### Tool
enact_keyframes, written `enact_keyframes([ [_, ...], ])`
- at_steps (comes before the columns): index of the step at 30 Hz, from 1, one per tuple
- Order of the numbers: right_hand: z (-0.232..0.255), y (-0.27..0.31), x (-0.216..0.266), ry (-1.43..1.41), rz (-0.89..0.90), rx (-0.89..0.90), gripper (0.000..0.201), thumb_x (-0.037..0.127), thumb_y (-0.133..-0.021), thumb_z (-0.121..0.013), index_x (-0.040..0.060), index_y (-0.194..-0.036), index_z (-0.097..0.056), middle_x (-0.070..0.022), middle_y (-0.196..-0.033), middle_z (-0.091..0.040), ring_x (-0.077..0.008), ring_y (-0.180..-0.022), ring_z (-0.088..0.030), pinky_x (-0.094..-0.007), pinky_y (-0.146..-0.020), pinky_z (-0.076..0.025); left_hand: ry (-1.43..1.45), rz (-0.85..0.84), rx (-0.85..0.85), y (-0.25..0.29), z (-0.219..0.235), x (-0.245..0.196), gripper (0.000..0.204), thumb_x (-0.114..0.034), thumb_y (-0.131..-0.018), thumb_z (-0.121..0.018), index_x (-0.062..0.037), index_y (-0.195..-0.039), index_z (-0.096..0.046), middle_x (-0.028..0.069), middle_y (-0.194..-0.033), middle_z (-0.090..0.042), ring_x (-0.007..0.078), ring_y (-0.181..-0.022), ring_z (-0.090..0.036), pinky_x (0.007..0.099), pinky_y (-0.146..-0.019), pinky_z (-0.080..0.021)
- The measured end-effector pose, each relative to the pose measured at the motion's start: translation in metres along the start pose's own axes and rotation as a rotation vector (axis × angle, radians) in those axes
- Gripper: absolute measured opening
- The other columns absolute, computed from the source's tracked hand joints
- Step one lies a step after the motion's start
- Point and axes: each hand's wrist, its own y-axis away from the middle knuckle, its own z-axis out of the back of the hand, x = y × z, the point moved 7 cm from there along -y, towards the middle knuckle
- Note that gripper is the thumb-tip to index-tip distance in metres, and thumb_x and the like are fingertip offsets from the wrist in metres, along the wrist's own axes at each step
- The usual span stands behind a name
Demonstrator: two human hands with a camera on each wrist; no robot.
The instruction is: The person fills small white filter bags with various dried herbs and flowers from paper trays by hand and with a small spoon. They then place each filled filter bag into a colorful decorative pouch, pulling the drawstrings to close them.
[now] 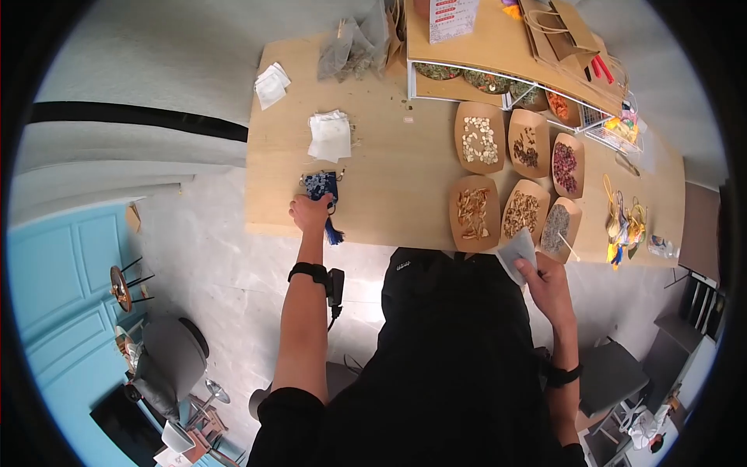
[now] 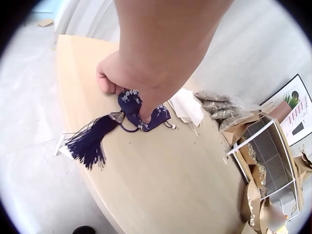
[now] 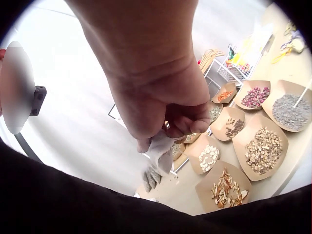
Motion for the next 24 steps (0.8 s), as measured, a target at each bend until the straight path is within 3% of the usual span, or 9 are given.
enact_keyframes([
  [1,0.0,0.001,-0.003,-0.012,-0.02,-0.003,0.028,0.018,-0.09,-0.067,-0.0061,-0.079,-0.057,-0.0038,-0.062,-0.049,-0.0085,-0.062,-0.041,-0.0301,-0.055,-0.037,0.049,0.006,0.163,-0.005,-0.011,0.003,0.071,-0.046,-0.062,-0.083,0.0061,-0.104,-0.059,0.0221,-0.096,-0.063,0.0393,-0.095,-0.06,0.0462,-0.086,-0.049],
  [5,-0.002,-0.003,0.005,0.034,0.002,-0.003,0.024,0.015,-0.09,-0.066,-0.0057,-0.081,-0.058,-0.0043,-0.065,-0.052,-0.0095,-0.063,-0.044,-0.0298,-0.057,-0.038,0.289,-0.111,0.15,0.027,0.01,-0.012,0.05,-0.032,-0.069,-0.083,0.0031,-0.098,-0.061,0.0155,-0.087,-0.067,0.0316,-0.081,-0.065,0.0395,-0.071,-0.053],
  [7,-0.002,-0.005,0.018,-0.026,0.109,-0.022,0.019,0.013,-0.09,-0.066,-0.0057,-0.085,-0.064,-0.0088,-0.072,-0.057,-0.0135,-0.062,-0.049,-0.0305,-0.058,-0.041,0.915,-0.05,0.466,0.065,0.014,-0.028,0.033,-0.012,-0.078,-0.076,0.0008,-0.102,-0.059,0.0109,-0.089,-0.067,0.0211,-0.076,-0.066,0.0308,-0.061,-0.053],
  [9,-0.003,-0.007,0.027,-0.086,0.141,-0.003,0.017,0.011,-0.09,-0.066,-0.0055,-0.087,-0.065,-0.0086,-0.075,-0.058,-0.0136,-0.064,-0.051,-0.0298,-0.06,-0.042,1.099,0.008,0.631,0.12,0.048,-0.059,0.028,0.002,-0.084,-0.067,0.0002,-0.109,-0.055,0.0084,-0.09,-0.068,0.0133,-0.078,-0.066,0.0249,-0.06,-0.054],
  [13,-0.004,0.0,0.051,-0.217,0.172,0.165,0.014,0.009,-0.089,-0.066,-0.0048,-0.09,-0.065,-0.0078,-0.078,-0.06,-0.014,-0.069,-0.054,-0.0282,-0.065,-0.044,1.158,-0.154,0.982,0.207,0.101,-0.097,0.047,0.004,-0.084,-0.063,0.0026,-0.128,-0.048,0.0091,-0.096,-0.069,0.0157,-0.079,-0.067,0.0284,-0.062,-0.058],
  [17,0.008,0.011,0.077,-0.244,0.269,0.297,0.012,0.007,-0.088,-0.066,-0.0042,-0.087,-0.064,-0.0072,-0.079,-0.061,-0.0141,-0.069,-0.056,-0.0282,-0.065,-0.045,1.11,-0.225,1.142,0.265,0.118,-0.12,0.047,0.008,-0.079,-0.063,0.0035,-0.124,-0.049,0.0154,-0.105,-0.068,0.0238,-0.09,-0.069,0.0337,-0.063,-0.061],
  [19,0.016,0.016,0.081,-0.227,0.311,0.299,0.009,0.005,-0.085,-0.068,-0.0034,-0.086,-0.064,-0.009,-0.083,-0.062,-0.0167,-0.072,-0.058,-0.029,-0.066,-0.045,1.105,-0.223,1.227,0.291,0.126,-0.137,0.043,0.011,-0.085,-0.058,0.0028,-0.126,-0.05,0.0151,-0.113,-0.066,0.0222,-0.098,-0.068,0.0352,-0.076,-0.06],
  [21,0.024,0.027,0.091,-0.36,0.52,0.391,0.007,0.002,-0.083,-0.07,-0.0028,-0.086,-0.065,-0.0111,-0.091,-0.063,-0.0199,-0.078,-0.06,-0.0301,-0.068,-0.046,1.152,-0.276,1.327,0.313,0.121,-0.15,0.043,0.012,-0.085,-0.055,0.0022,-0.127,-0.049,0.0165,-0.116,-0.065,0.0238,-0.101,-0.067,0.0368,-0.08,-0.059],
  [24,0.033,0.046,0.095,-0.4,0.588,0.533,0.01,0.0,-0.079,-0.073,-0.0041,-0.081,-0.064,-0.0138,-0.1,-0.065,-0.0254,-0.084,-0.063,-0.0315,-0.071,-0.048,1.107,-0.4,1.482,0.341,0.119,-0.165,0.046,0.014,-0.085,-0.049,0.0004,-0.129,-0.044,0.0184,-0.122,-0.063,0.0259,-0.106,-0.066,0.0383,-0.088,-0.056],
])
